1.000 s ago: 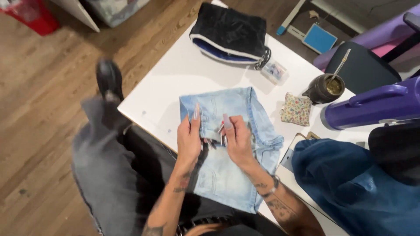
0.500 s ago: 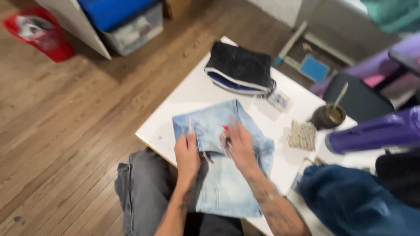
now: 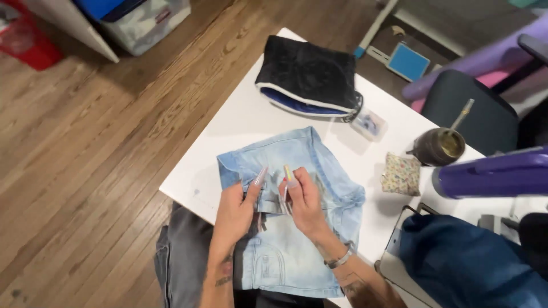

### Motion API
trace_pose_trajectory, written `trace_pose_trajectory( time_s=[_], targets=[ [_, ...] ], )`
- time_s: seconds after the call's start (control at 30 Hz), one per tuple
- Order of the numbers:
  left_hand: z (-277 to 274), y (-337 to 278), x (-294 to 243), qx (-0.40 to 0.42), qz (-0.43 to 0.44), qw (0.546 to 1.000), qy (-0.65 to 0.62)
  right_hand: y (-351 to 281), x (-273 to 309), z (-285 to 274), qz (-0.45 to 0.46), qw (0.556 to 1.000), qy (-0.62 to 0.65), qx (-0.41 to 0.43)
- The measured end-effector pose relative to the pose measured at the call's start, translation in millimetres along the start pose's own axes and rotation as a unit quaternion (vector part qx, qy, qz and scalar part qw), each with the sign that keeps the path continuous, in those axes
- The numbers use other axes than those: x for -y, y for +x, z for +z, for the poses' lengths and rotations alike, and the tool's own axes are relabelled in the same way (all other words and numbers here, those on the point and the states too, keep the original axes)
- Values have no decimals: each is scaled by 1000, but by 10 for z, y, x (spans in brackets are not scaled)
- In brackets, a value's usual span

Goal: Distressing denim shorts by using a seam ripper to loosen threads and pulling them out by hand.

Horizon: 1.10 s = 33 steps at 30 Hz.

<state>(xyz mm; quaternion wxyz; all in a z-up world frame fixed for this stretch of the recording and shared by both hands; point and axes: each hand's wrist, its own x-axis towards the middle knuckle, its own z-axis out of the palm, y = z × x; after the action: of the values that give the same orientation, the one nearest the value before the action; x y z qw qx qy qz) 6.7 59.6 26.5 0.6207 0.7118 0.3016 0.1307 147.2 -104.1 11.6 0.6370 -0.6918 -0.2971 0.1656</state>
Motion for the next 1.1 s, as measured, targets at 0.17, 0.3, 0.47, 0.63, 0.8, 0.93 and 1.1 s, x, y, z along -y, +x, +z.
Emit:
trace_pose_trajectory(
  time_s=[0.17, 0.3, 0.47, 0.63, 0.8, 0.93, 1.1],
  targets=[
    [190, -102, 346, -68, 18, 994, -85, -115, -71, -23, -49, 998, -32, -5],
    [281, -122, -96, -133, 84, 977, -143, -70, 41, 21, -107, 992, -73, 1],
    [444, -138, 162, -151, 90, 974, -146, -86, -46, 100, -145, 985, -95, -17],
    [432, -207, 77, -179, 112, 971, -113, -91, -64, 81, -149, 984, -93, -7],
    [507, -155, 229, -183, 124, 966, -135, -113, -122, 69, -158, 981, -107, -15],
    [529, -151, 277, -193, 128, 964, -127, -106, -50, 89, -164, 980, -110, -18],
    [490, -210, 6, -214, 125, 963, -109, -125, -122, 50, -177, 973, -141, -35]
  ],
)
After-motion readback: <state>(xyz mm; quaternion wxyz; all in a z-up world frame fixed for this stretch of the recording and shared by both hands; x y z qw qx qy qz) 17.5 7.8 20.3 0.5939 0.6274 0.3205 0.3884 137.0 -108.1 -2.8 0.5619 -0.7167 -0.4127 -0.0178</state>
